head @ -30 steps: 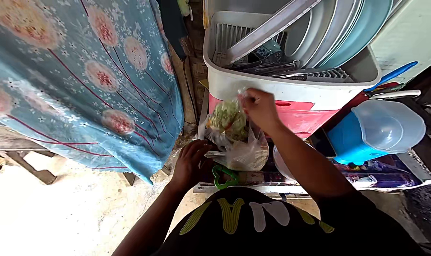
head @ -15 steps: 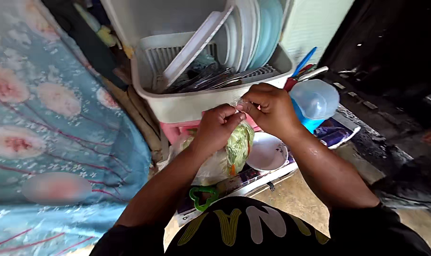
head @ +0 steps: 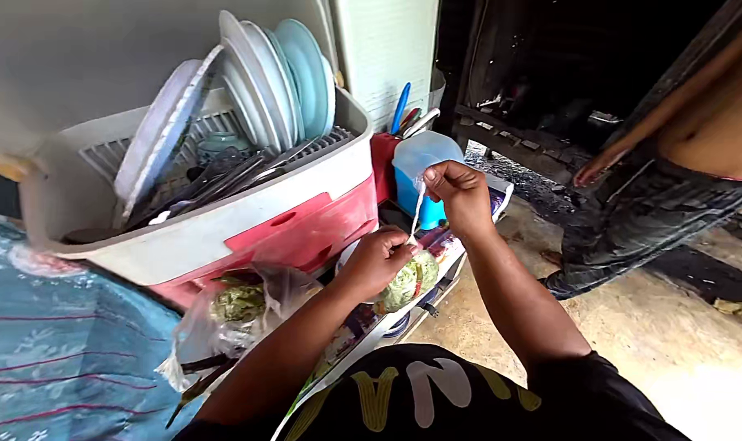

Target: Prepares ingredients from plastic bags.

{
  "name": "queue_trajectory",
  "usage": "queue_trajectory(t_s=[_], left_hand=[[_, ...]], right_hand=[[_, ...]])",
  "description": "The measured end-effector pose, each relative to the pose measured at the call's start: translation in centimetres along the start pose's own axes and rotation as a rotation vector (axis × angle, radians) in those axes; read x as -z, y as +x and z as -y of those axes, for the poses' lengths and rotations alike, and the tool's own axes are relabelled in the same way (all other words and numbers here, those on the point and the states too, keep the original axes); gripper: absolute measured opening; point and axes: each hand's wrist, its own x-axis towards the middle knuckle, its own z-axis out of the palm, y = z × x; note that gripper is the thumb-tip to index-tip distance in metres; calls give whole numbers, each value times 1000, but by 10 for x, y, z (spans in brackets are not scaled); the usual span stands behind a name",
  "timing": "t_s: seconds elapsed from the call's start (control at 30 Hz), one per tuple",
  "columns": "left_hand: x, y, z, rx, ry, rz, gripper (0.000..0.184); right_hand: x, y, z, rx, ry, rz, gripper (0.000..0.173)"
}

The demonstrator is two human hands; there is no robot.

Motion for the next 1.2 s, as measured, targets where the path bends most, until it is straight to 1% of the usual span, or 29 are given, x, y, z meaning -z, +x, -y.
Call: queue_trajectory(t_s=[0.07,0.1,0.13,0.17,0.2,0.27,0.3,0.33,0.37,0.4,0.47,0.5,0.6,0.63,0.7,0.77,0.83,0.87,0.9,0.93,0.97,1.0,1.03,1.07,1.1,1.13,1.2], left_hand=[[-4,11,2,4,25,70,20],[-7,16,3,-12,25,63,21],[-11,20,2,-40,13,15,20],[-16,23,1,-69,-17,-66,18],[-22,26,1,-96,-74,-153,16],[-29,29,-4,-97,-254,-291,14],[-32,31,-7,-91,-346,-338,16],[-36,32,-9,-85,-418,-365,18],[-40,34,-13,-79,-455,-380,20],[-45,35,-17,-84,-449,-391,22],[-55,35,-21,-140,-348,-394,24],[-57,36,-20,-185,-278,-395,25],[-55,36,-13,-327,-46,-427,27],[-53,36,-9,-363,-12,-438,28],[-50,33,-5,-385,-63,-476,28],[-49,28,-2,-389,-255,-522,20],[-46,24,3,-367,-440,-492,23],[-44,20,8,-336,-466,-433,32],[-44,15,15,-300,-442,-356,54],[-47,8,20,-280,-387,-288,70],[-50,2,24,-267,-313,-229,70],[-53,-6,25,-255,-217,-193,53],[-56,-14,27,-257,-133,-192,35],[-55,-20,28,-261,-106,-208,23],[-53,-25,31,-266,-143,-220,17],[-50,-30,33,-281,-217,-218,14],[-43,-40,35,-315,-313,-226,15]], right_hand=[[9,-6,17,22,13,27,14],[14,-9,24,19,31,38,13],[22,-11,27,7,71,57,13],[33,-13,26,-17,113,104,17],[47,-15,23,-60,128,193,30],[75,-26,5,-152,32,390,72],[85,-36,-6,-200,-30,488,86],[92,-47,-15,-258,-55,577,93],[95,-59,-21,-318,-49,627,93],[94,-71,-27,-368,-17,616,83],[91,-93,-37,-404,62,529,56],[93,-101,-41,-402,100,499,49],[109,-111,-39,-405,216,469,38],[117,-112,-36,-416,244,471,36],[129,-116,-30,-446,285,470,33],[134,-119,-28,-455,318,468,30],[132,-122,-27,-440,317,455,29],[129,-124,-26,-437,293,446,29],[126,-126,-24,-432,260,444,29],[122,-126,-22,-424,227,448,30],[119,-126,-22,-418,204,458,31],[115,-127,-23,-417,193,468,31],[111,-130,-25,-425,198,471,31],[107,-133,-28,-435,213,471,31],[104,-136,-29,-441,232,475,31],[100,-137,-29,-442,248,483,31],[89,-137,-26,-424,208,545,32]])
